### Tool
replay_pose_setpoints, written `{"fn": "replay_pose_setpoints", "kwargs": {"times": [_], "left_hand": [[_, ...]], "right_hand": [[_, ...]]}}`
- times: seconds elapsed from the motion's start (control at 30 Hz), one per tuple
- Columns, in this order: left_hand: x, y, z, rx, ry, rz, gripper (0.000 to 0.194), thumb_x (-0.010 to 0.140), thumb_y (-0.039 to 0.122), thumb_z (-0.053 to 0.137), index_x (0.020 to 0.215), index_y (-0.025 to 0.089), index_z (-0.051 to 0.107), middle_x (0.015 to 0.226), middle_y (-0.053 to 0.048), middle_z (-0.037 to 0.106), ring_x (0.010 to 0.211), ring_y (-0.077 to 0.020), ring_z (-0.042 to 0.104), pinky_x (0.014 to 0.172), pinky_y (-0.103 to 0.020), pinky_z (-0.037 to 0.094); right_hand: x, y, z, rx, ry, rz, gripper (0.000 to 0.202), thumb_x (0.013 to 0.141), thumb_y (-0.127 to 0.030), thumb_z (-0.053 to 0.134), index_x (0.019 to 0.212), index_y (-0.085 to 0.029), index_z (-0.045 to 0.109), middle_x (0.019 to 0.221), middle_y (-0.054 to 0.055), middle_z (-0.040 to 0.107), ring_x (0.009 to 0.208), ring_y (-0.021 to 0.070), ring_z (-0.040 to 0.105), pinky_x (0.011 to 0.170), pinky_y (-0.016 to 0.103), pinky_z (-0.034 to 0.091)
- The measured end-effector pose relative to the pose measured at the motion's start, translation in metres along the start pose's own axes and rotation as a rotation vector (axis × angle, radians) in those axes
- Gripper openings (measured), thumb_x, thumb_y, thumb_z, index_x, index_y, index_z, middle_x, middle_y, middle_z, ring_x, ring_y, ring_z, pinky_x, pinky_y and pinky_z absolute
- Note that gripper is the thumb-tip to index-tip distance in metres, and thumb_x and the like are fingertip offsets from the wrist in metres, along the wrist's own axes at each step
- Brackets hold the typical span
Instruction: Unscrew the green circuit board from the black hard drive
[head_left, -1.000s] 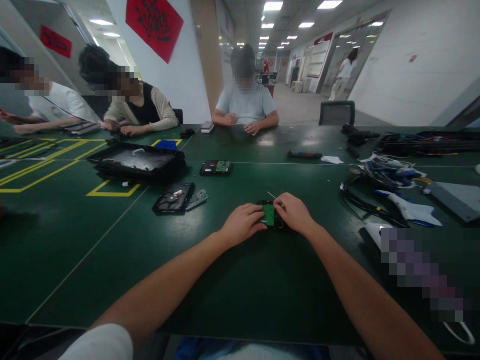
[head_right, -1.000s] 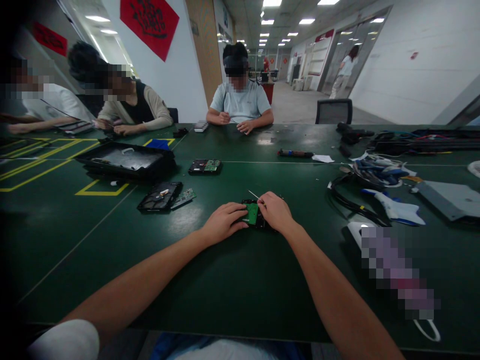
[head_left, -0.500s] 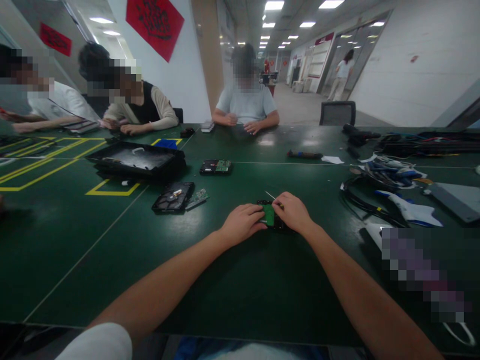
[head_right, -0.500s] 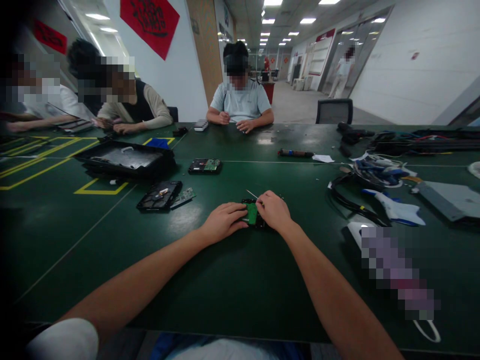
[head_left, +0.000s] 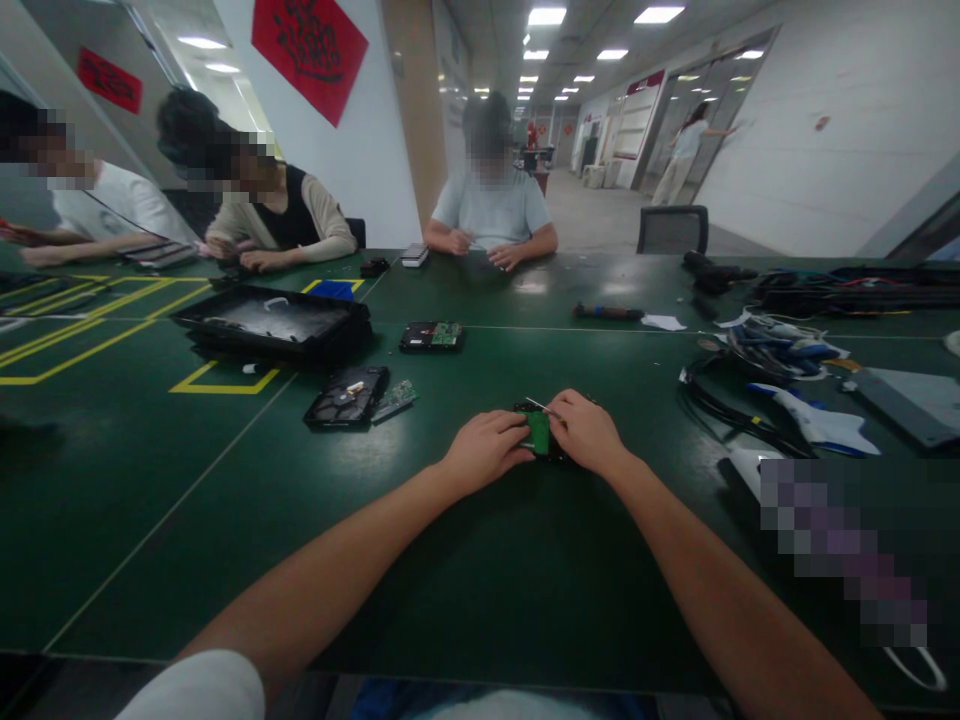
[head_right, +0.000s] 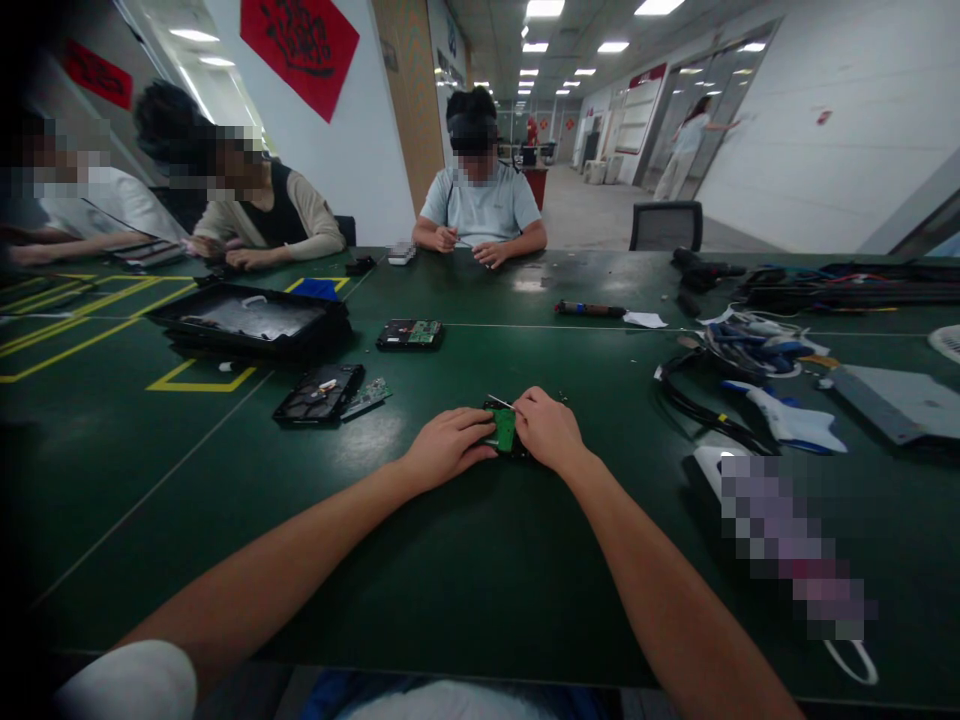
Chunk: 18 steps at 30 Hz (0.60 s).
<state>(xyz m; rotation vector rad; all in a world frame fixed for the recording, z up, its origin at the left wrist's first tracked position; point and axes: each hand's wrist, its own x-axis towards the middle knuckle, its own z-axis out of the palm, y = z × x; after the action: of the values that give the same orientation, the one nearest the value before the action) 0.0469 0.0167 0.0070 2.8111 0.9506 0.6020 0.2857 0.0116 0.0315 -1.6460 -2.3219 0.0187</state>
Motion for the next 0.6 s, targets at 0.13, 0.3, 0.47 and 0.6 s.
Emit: {"fn": "replay_pose_setpoints", "kwargs": {"times": [0.13, 0.3, 0.47, 0.6], "left_hand": [[0.0008, -0.0001, -0.0005, 0.001, -0.002, 0.002, 0.044, 0.105, 0.053, 0.055, 0.133, 0.023, 0.069, 0.146, -0.011, 0.065, 0.134, -0.0314, 0.062, 0.111, -0.051, 0.053], [0.0012, -0.0014, 0.0018, 0.025, 0.011, 0.019, 0.044, 0.105, 0.053, 0.054, 0.132, 0.022, 0.069, 0.145, -0.012, 0.066, 0.132, -0.0312, 0.062, 0.110, -0.051, 0.053], [0.0008, -0.0022, 0.0042, 0.062, 0.046, 0.063, 0.043, 0.106, 0.050, 0.054, 0.130, 0.018, 0.069, 0.142, -0.014, 0.066, 0.130, -0.0314, 0.063, 0.107, -0.050, 0.056], [-0.0001, -0.0006, 0.0017, 0.095, 0.034, 0.100, 0.043, 0.106, 0.049, 0.054, 0.131, 0.017, 0.068, 0.142, -0.014, 0.065, 0.129, -0.0317, 0.062, 0.106, -0.048, 0.057]], "right_hand": [[-0.0033, 0.0022, 0.0003, 0.040, 0.012, 0.004, 0.027, 0.104, -0.021, 0.047, 0.106, -0.020, 0.074, 0.122, 0.008, 0.071, 0.096, 0.0216, 0.069, 0.079, 0.035, 0.055], [-0.0036, 0.0059, 0.0051, 0.089, 0.042, 0.021, 0.025, 0.103, -0.022, 0.049, 0.106, -0.020, 0.073, 0.122, 0.009, 0.071, 0.098, 0.0222, 0.068, 0.081, 0.036, 0.055], [-0.0038, 0.0084, 0.0071, 0.142, 0.083, 0.046, 0.023, 0.101, -0.021, 0.049, 0.113, -0.022, 0.068, 0.119, 0.009, 0.069, 0.102, 0.0245, 0.067, 0.086, 0.039, 0.053], [-0.0050, 0.0098, 0.0065, 0.232, 0.165, 0.136, 0.018, 0.092, -0.019, 0.055, 0.109, -0.021, 0.060, 0.115, 0.010, 0.063, 0.096, 0.0242, 0.065, 0.083, 0.039, 0.053]]}}
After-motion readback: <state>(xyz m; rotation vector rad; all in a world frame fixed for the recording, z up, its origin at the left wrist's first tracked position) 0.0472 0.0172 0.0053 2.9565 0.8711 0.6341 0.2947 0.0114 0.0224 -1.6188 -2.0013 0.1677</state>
